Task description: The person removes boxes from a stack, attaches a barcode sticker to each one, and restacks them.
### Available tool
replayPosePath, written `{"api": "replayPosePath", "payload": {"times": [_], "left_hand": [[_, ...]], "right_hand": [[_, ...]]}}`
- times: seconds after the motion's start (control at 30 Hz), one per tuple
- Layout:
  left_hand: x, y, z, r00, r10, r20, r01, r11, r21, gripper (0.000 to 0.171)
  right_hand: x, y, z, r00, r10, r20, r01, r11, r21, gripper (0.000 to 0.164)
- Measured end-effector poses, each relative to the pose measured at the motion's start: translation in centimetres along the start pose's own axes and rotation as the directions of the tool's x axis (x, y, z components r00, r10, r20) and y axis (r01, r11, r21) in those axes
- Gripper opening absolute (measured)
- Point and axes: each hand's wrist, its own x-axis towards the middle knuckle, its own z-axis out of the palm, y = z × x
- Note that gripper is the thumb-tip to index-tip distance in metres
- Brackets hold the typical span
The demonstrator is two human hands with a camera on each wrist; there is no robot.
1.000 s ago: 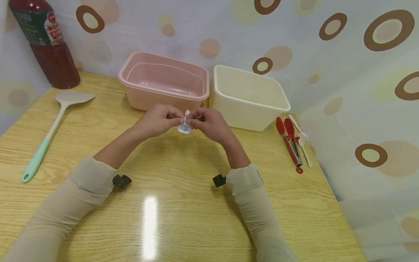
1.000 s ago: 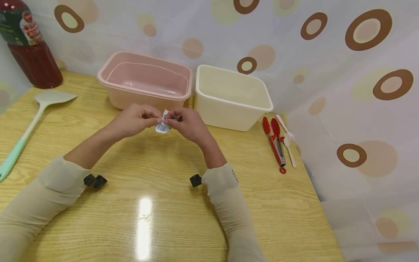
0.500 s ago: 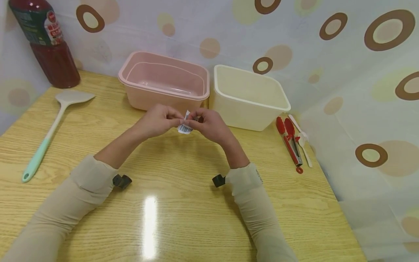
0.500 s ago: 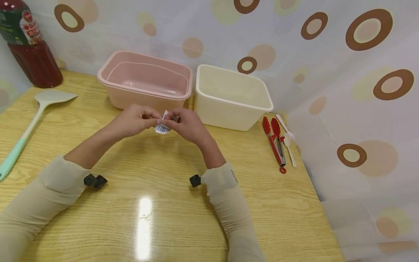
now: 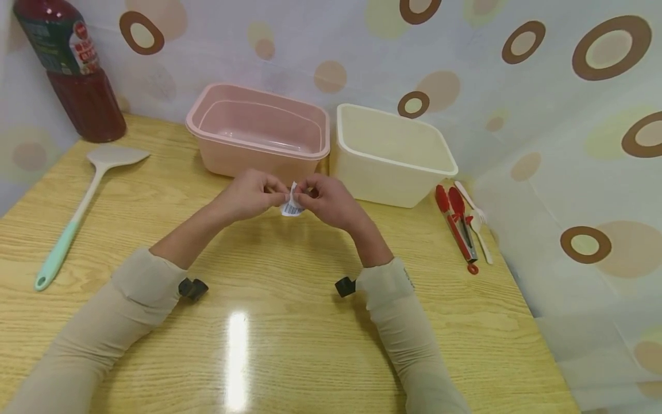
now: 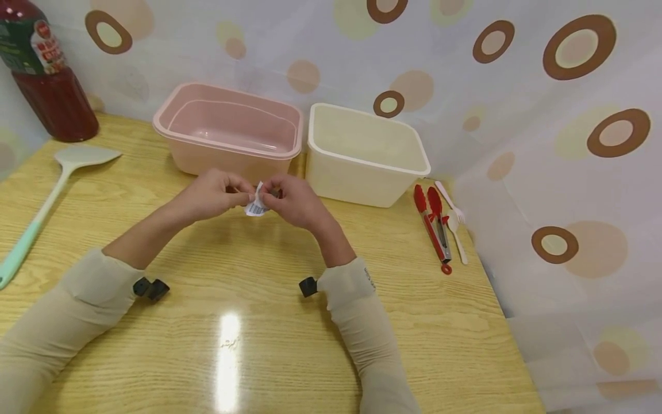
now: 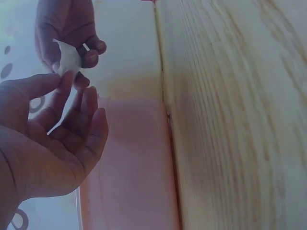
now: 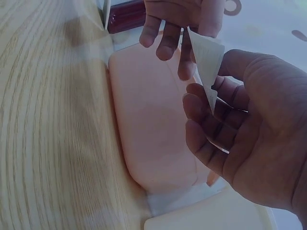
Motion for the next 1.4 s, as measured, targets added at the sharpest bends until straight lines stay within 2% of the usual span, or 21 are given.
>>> {"api": "replayPosePath", "payload": {"times": [0.33, 0.8, 1.4], "left_hand": [[-0.2, -0.2, 0.1, 0.999, -0.012, 0.044, 0.011, 0.999, 0.031, 0.018], [-0.1, 0.0, -0.2, 0.998, -0.032, 0.061, 0.031, 0.999, 0.013, 0.018], [0.1, -0.1, -0.3, 0.999, -0.022, 0.037, 0.020, 0.998, 0.052, 0.017]], "right_hand": [[-0.1, 0.3, 0.2, 0.997, -0.073, -0.014, 0.073, 0.997, -0.034, 0.010], [0.0, 0.4, -0.4, 0.997, -0.060, -0.041, 0.059, 0.998, -0.020, 0.014], [0.0, 0.7, -0.8, 0.994, -0.083, -0.065, 0.083, 0.997, -0.003, 0.014]]}}
